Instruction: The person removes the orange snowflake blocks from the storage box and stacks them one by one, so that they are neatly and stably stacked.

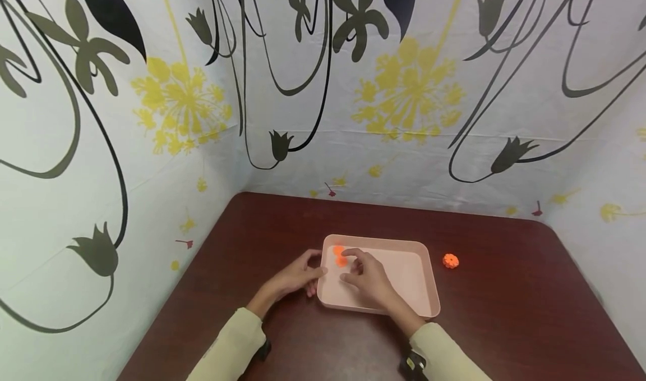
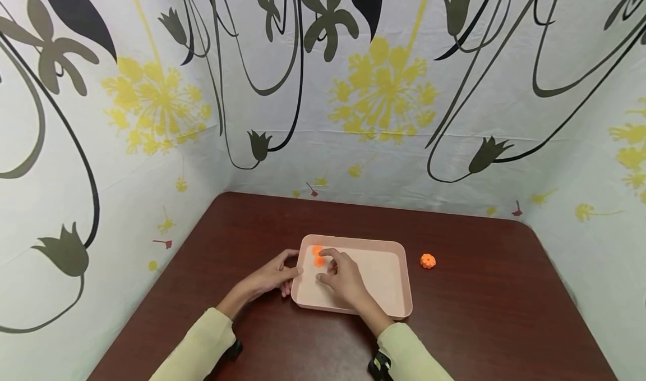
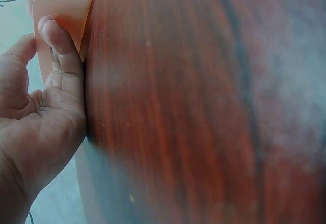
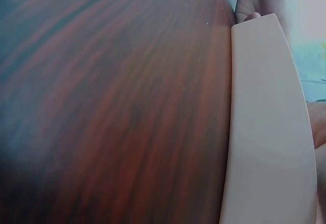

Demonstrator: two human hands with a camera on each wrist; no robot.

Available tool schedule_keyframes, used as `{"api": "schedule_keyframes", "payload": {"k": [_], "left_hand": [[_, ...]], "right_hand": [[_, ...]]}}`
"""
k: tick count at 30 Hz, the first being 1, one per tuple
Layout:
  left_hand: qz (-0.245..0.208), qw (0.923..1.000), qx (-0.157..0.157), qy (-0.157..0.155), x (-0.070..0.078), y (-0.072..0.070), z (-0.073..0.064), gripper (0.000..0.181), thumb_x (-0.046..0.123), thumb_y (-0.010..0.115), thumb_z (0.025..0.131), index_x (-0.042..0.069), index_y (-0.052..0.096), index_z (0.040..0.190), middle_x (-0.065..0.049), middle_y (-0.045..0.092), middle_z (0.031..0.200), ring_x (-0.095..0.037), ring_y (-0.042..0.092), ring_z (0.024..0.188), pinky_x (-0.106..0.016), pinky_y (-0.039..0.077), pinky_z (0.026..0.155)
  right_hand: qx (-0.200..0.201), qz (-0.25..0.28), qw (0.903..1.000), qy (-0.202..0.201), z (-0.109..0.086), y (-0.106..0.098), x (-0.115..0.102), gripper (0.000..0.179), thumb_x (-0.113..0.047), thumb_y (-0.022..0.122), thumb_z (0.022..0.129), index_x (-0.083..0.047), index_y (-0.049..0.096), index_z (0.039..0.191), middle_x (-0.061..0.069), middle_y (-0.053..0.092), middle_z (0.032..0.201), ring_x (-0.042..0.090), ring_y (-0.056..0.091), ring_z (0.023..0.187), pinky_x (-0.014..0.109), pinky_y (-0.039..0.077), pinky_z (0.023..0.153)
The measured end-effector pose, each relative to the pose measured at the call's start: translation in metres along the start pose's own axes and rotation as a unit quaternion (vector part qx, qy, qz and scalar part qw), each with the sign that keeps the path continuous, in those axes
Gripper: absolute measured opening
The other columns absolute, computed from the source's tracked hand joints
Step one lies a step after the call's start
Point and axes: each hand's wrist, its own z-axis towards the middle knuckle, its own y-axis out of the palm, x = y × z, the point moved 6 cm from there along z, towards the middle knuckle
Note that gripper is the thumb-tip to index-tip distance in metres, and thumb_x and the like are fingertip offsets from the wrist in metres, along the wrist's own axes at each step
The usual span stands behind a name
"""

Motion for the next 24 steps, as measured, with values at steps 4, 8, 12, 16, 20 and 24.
{"api": "schedule_keyframes", "payload": {"k": [4,8,12,16,20,24], "left_hand": [[-0.005,1.0,-0.003,0.003,0.0,0.0,0.001,0.068,0.032,0.068,0.105,0.009,0.032,0.158,-0.005,0.066,0.068,-0.014,0.062,0.055,-0.028,0.056,0.054],[-0.005,1.0,-0.004,0.004,-0.001,0.0,0.002,0.068,0.032,0.067,0.105,0.009,0.032,0.158,-0.005,0.066,0.068,-0.014,0.062,0.055,-0.028,0.056,0.054],[-0.002,1.0,-0.004,0.004,0.0,0.002,0.001,0.067,0.032,0.067,0.105,0.01,0.033,0.158,-0.005,0.066,0.069,-0.014,0.062,0.055,-0.028,0.056,0.055],[-0.002,1.0,-0.003,0.001,0.0,0.003,0.0,0.067,0.033,0.068,0.105,0.01,0.033,0.158,-0.004,0.066,0.069,-0.013,0.062,0.055,-0.027,0.056,0.055],[-0.004,1.0,-0.007,-0.001,0.001,0.003,0.0,0.068,0.033,0.068,0.105,0.01,0.032,0.158,-0.004,0.066,0.07,-0.013,0.062,0.056,-0.027,0.056,0.055],[-0.004,1.0,-0.007,-0.004,0.003,0.001,0.0,0.071,0.034,0.068,0.104,0.01,0.031,0.159,-0.004,0.066,0.07,-0.014,0.062,0.056,-0.028,0.057,0.056]], "right_hand": [[-0.007,-0.005,1.0,0.005,0.002,0.002,0.001,0.047,-0.002,0.087,0.08,-0.011,0.071,0.123,0.004,0.066,0.077,0.01,0.058,0.071,0.022,0.046,0.067],[-0.012,-0.021,0.9995,0.021,0.006,0.003,0.008,0.044,-0.006,0.086,0.081,-0.015,0.071,0.122,0.0,0.063,0.069,0.01,0.053,0.063,0.025,0.041,0.062],[-0.014,-0.031,0.9988,0.035,0.008,0.003,0.014,0.044,-0.011,0.086,0.082,-0.016,0.071,0.123,-0.002,0.064,0.07,0.01,0.054,0.062,0.026,0.042,0.061],[-0.012,-0.041,0.9984,0.036,0.007,0.002,0.015,0.043,-0.013,0.086,0.083,-0.016,0.071,0.123,-0.002,0.064,0.071,0.01,0.054,0.062,0.027,0.041,0.06],[-0.008,-0.055,0.9973,0.047,0.008,0.003,0.015,0.042,-0.014,0.087,0.082,-0.017,0.071,0.121,-0.003,0.062,0.071,0.011,0.053,0.062,0.028,0.04,0.06],[-0.004,-0.062,0.996,0.064,0.011,0.004,0.016,0.041,-0.016,0.088,0.082,-0.019,0.071,0.12,-0.003,0.062,0.071,0.013,0.053,0.063,0.029,0.04,0.061]]}}
